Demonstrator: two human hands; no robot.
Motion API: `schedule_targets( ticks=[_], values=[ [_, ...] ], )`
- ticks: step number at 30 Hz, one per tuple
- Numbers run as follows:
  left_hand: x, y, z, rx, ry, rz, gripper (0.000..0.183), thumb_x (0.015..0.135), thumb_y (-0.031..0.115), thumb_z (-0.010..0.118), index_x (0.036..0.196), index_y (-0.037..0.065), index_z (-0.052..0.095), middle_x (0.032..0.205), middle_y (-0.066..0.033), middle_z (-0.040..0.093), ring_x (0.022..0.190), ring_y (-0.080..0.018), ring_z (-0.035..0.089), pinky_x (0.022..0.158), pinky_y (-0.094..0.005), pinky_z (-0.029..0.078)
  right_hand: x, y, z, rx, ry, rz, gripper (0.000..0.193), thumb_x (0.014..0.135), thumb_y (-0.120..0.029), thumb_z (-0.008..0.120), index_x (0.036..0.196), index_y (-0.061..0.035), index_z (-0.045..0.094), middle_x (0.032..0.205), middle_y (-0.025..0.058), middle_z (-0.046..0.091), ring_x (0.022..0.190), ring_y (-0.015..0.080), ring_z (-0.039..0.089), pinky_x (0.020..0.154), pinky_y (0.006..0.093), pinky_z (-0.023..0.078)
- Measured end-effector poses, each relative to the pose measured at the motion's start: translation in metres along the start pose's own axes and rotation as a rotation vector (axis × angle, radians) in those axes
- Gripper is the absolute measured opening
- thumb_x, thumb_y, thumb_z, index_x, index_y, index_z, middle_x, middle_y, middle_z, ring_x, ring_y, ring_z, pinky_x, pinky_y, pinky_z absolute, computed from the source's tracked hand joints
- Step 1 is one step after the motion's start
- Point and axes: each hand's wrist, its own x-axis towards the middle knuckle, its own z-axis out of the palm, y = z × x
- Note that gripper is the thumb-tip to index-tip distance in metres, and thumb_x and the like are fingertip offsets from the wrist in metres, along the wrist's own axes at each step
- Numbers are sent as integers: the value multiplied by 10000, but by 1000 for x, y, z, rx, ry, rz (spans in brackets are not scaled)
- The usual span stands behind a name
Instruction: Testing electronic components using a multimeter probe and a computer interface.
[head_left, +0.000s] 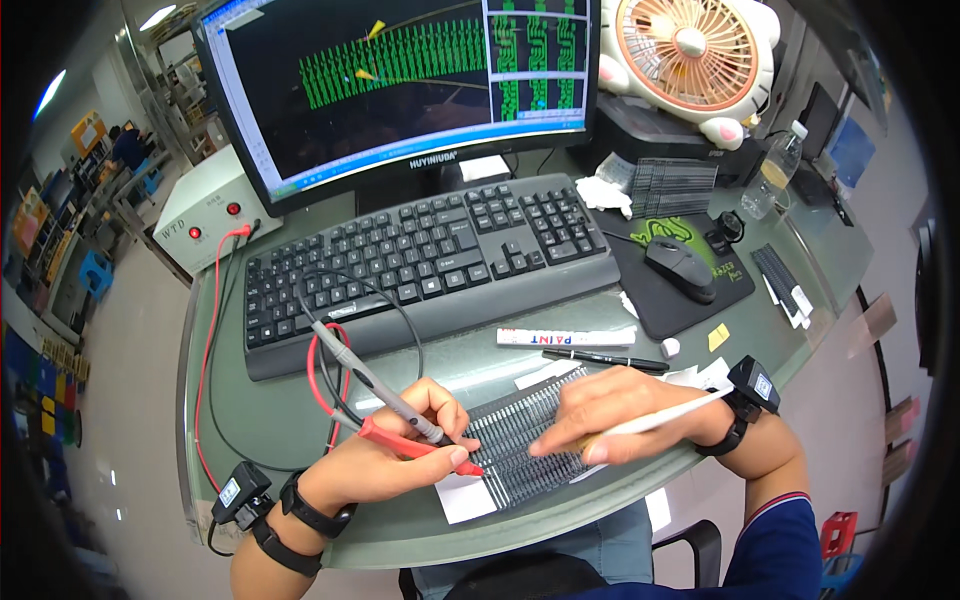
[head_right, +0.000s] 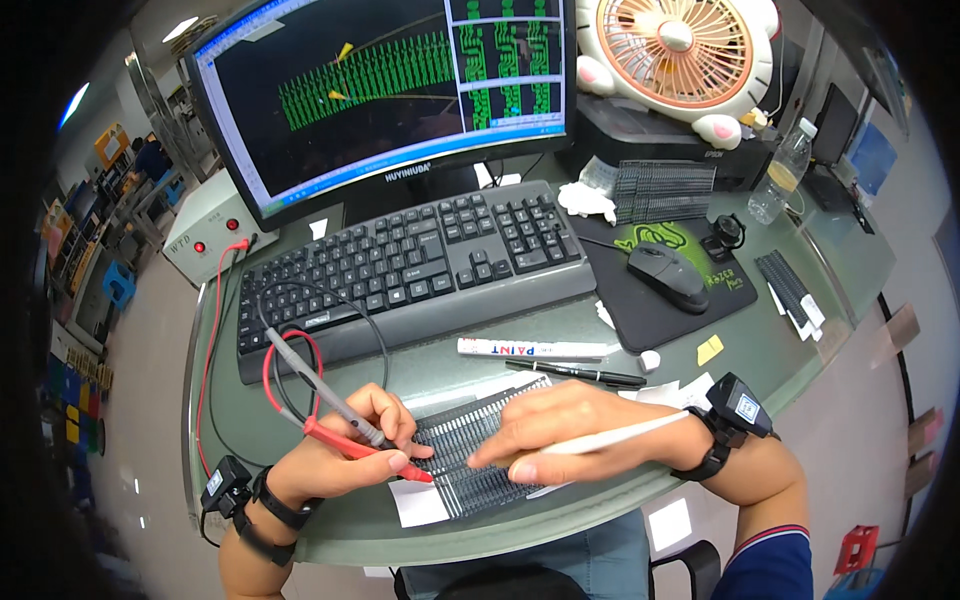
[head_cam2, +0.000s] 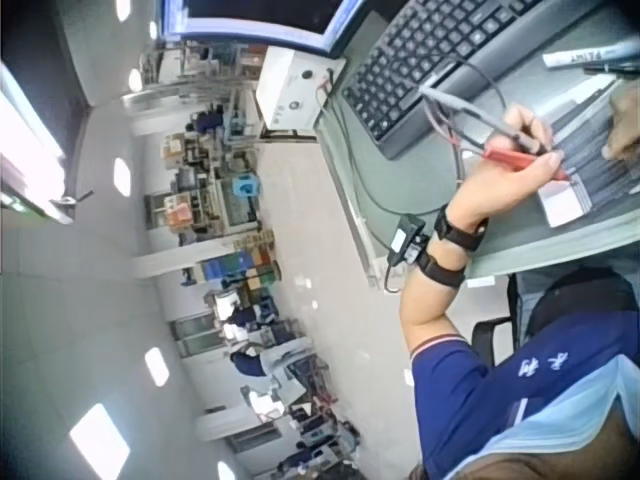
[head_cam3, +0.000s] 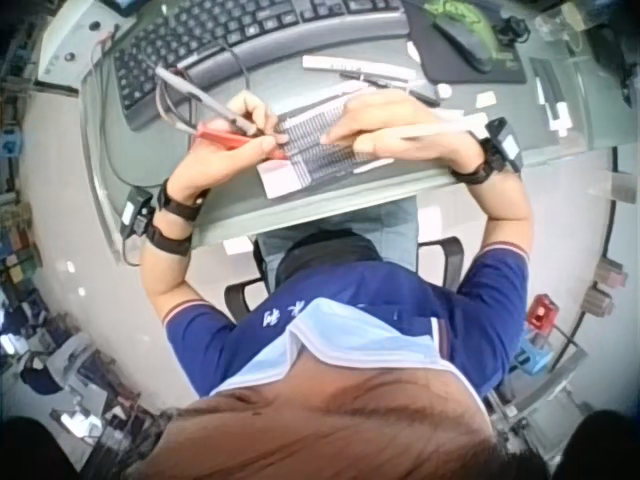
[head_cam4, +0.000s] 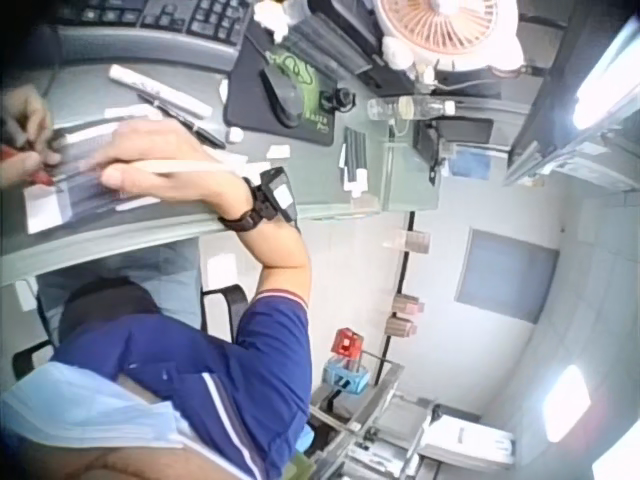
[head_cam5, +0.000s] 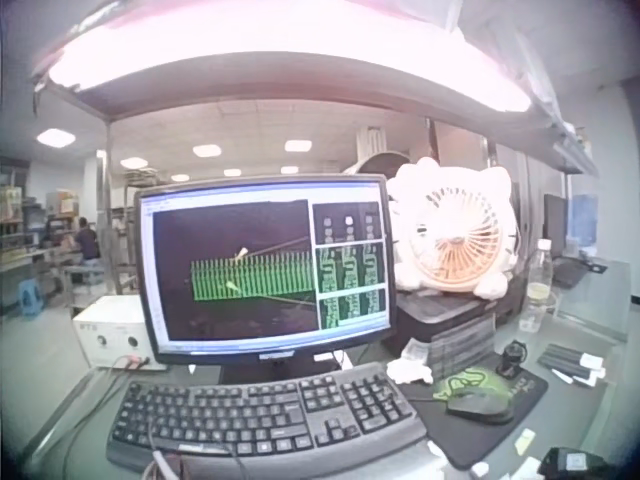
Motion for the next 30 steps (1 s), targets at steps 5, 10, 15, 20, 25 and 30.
schedule_targets(
  ticks=[5, 10, 15, 20, 25, 30],
  values=[
    [7, -5, -2, -29, 18, -19, 230, 854, 21, 624, 934, 69, 413, 952, -32, 469, 942, -96, 510, 964, -389, 503, -4, 9, 8, 110, 22, 57, 163, 905, -173, 589, 911, -11, 604, 815, 92, 613, 741, 258, 608, 641, 361, 483],
    [3, -2, -1, -5, 55, -16, 266, 828, -13, 643, 923, 76, 411, 926, -47, 482, 887, -106, 545, 946, -430, 527, -3, 9, 10, 139, 35, 4, 134, 878, -139, 639, 914, -14, 602, 808, 90, 612, 730, 264, 610, 632, 357, 490],
    [5, -3, -1, -9, 57, -29, 268, 830, -5, 646, 924, 77, 409, 925, -52, 484, 884, -107, 541, 946, -427, 528, 0, 7, 14, 63, 58, -65, 116, 869, -107, 652, 926, -18, 605, 829, 88, 606, 738, 274, 611, 637, 356, 507],
    [1, 0, 1, -2, 72, -34, 267, 821, -25, 635, 921, 74, 408, 921, -52, 484, 886, -106, 536, 946, -413, 530, 1, 7, 20, -38, 22, -91, 130, 854, -102, 667, 945, -29, 609, 852, 82, 595, 731, 263, 614, 608, 342, 512],
    [5, -2, 0, 26, 53, -32, 270, 804, -53, 627, 902, 70, 408, 914, -44, 477, 886, -96, 528, 943, -394, 535, 1, 7, 24, -192, 24, -110, 154, 838, -123, 677, 946, -37, 607, 830, 68, 584, 696, 234, 609, 557, 330, 499],
    [4, 0, 1, 45, 58, -25, 269, 805, -50, 631, 897, 70, 408, 913, -42, 475, 890, -94, 529, 939, -395, 538, 1, 7, 27, -229, 16, -99, 144, 845, -139, 666, 937, -47, 603, 804, 61, 575, 666, 231, 595, 542, 330, 489]
  ],
)
